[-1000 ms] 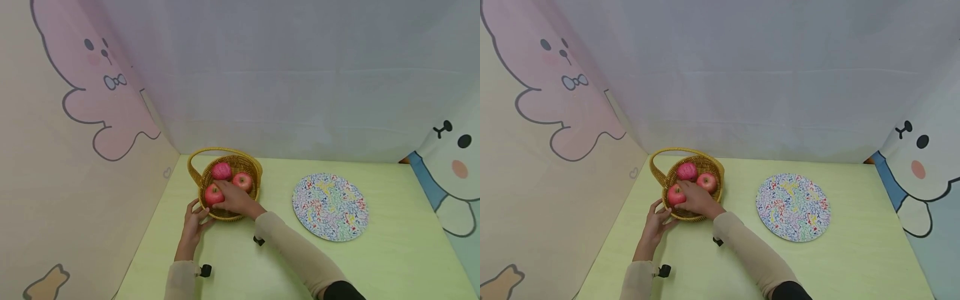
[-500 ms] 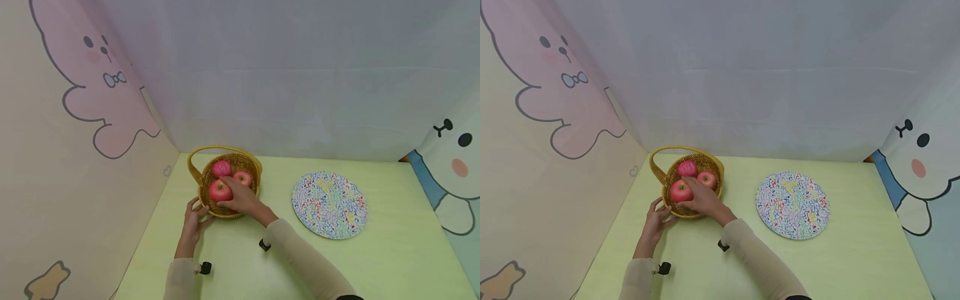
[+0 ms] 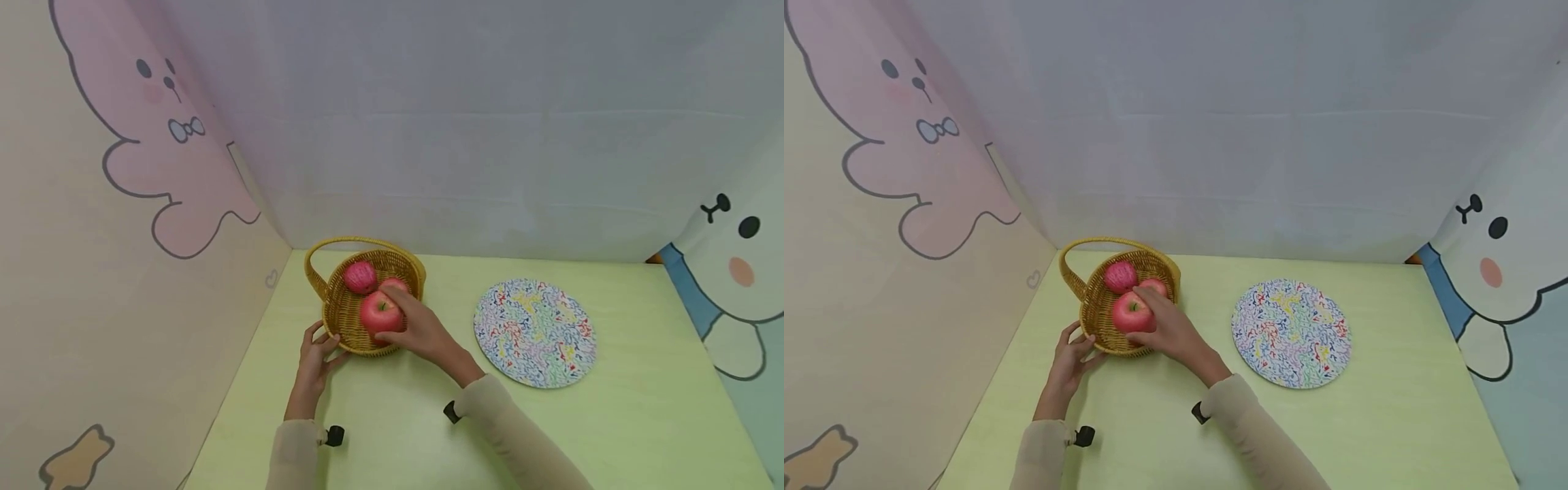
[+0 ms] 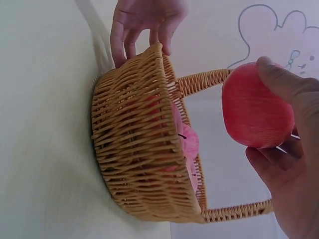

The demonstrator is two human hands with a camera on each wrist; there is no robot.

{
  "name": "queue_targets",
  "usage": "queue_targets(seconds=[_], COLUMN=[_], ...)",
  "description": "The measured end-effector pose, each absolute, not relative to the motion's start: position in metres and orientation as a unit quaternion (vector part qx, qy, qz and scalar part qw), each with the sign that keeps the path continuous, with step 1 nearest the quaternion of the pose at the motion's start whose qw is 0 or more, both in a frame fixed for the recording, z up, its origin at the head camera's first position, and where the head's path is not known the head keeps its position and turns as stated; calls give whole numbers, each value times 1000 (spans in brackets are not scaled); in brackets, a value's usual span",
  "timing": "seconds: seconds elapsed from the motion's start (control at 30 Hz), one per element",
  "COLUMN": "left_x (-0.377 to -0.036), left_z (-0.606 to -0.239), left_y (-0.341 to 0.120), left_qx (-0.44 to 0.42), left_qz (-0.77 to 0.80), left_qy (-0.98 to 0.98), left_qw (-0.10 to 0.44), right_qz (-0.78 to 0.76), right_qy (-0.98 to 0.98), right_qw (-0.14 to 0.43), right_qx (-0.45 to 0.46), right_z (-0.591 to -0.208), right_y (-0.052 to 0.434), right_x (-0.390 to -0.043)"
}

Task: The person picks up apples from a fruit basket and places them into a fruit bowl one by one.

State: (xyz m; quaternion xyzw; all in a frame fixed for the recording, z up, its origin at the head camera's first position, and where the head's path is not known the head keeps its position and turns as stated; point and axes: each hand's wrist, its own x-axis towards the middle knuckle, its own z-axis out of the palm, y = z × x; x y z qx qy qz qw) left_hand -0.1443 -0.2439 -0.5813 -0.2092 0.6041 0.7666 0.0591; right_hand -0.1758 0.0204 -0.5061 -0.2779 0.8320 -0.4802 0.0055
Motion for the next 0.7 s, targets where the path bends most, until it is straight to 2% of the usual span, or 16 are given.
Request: queue_targets(seconds=[0.37,0.7], left_x=[-143,-143], left_z=[-583,-583], left_y=[-244,-245], left_qx=[-198,-200], left_qz=[773,772], left_qy=[600,600], left_qw=[61,59], right_qz=[-480,-467], right_qy=[831,847], right_qw=[-52,-108], right_qx=[-276,-232], right_z=[-511,-520], right_y=[64,107], right_x=[-158,-145])
